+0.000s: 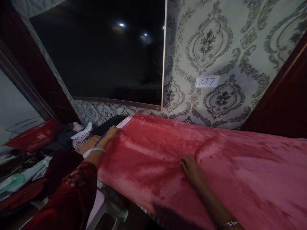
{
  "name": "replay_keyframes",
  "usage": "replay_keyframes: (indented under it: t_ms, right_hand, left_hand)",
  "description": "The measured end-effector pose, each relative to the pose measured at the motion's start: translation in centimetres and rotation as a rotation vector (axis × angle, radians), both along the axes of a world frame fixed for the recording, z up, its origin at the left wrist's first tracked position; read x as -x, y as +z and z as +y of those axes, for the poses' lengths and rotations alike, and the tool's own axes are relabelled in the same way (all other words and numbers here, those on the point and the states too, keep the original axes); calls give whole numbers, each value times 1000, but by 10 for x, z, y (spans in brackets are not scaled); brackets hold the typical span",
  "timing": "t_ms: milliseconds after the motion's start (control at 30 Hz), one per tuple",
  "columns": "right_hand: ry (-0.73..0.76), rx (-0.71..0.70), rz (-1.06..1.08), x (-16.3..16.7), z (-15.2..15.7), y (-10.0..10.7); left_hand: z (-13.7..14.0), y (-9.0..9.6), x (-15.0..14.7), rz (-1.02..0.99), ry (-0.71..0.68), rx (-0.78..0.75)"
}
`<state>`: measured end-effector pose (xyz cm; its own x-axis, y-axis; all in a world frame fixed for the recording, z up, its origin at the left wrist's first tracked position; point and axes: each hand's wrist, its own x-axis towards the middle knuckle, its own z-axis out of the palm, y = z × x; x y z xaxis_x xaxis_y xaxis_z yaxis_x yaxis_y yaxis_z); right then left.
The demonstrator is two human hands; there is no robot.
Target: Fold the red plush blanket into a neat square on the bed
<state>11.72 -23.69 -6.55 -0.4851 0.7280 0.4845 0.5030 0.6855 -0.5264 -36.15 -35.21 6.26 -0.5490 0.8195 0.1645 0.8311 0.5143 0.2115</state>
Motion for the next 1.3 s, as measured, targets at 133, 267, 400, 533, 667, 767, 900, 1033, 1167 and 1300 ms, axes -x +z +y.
replay_keyframes:
  t_ms: [133, 267, 400, 533, 667, 767, 900, 1033, 1167, 1300]
  right_hand:
    - [2, -16, 7, 0, 0, -1]
    - [13, -9, -1, 0, -1, 2]
    - [34, -3, -10, 0, -1, 6]
    - [36, -6, -28, 1, -1, 9]
    - [38, 6, -30, 4, -1, 14]
    - [29, 4, -44, 6, 0, 22]
    - [5, -36, -54, 4, 2, 43]
    - [-37, -92, 55, -4, -3, 68]
    - [-108, -119, 138, -14, -12, 92]
    - [-182, -189, 199, -29, -14, 117]
  left_hand:
    - [-1, 0, -20, 147, -96, 68]
    - [-1, -4, -31, 243, -190, 114]
    - [-2, -5, -31, 306, -183, 110]
    - [-4, 5, -28, 360, -172, 71]
    - [-8, 26, -29, 421, -163, 30]
    - [-11, 43, -32, 459, -161, 12]
    - [-18, 68, -41, 495, -151, -6]
    - [-28, 96, -53, 535, -133, -44]
    - [-35, 126, -64, 601, -132, -73]
    - [-37, 159, -75, 583, -132, -206]
